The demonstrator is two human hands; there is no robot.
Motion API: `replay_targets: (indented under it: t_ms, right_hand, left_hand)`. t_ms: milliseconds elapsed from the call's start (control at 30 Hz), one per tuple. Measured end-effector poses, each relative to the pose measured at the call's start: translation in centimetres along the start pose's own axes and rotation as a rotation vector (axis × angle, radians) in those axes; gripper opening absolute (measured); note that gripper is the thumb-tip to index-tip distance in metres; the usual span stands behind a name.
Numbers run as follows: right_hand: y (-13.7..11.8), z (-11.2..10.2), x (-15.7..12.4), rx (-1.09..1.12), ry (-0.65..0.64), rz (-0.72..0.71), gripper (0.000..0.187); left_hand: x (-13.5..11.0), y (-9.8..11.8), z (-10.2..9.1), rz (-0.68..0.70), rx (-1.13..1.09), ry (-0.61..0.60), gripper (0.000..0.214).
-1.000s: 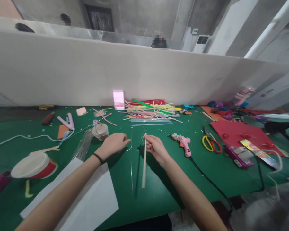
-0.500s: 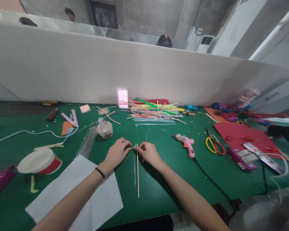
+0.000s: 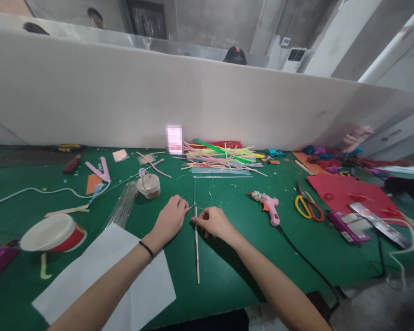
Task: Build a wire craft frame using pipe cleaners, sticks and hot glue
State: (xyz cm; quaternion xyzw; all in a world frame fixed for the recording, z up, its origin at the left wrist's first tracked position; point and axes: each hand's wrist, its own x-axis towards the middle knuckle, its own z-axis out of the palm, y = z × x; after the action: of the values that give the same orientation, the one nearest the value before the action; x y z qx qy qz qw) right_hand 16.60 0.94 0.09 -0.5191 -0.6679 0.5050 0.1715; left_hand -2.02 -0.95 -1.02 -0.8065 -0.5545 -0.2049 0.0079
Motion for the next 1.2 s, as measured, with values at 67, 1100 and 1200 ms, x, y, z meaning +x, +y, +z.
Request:
replay_targets:
  t_ms: [67, 1100, 1200]
  right_hand:
    - [0.1, 0.3, 0.2, 0.094, -0.018, 0.014, 0.025]
    - [-0.4, 0.6, -0.4, -0.448, 0.076, -0.136, 0.033]
    - [-0.7, 0.6, -0.5, -0.524, 0.096, -0.163, 0.031]
  left_hand:
    - [0.0, 0.2, 0.1, 0.004, 0.009, 0.013, 0.022]
    - [-0.8, 1.9, -1.6, -0.292, -0.170, -0.108, 0.028]
    - [-0.8, 1.9, -1.5, -0.263, -0.117, -0.150, 0.035]
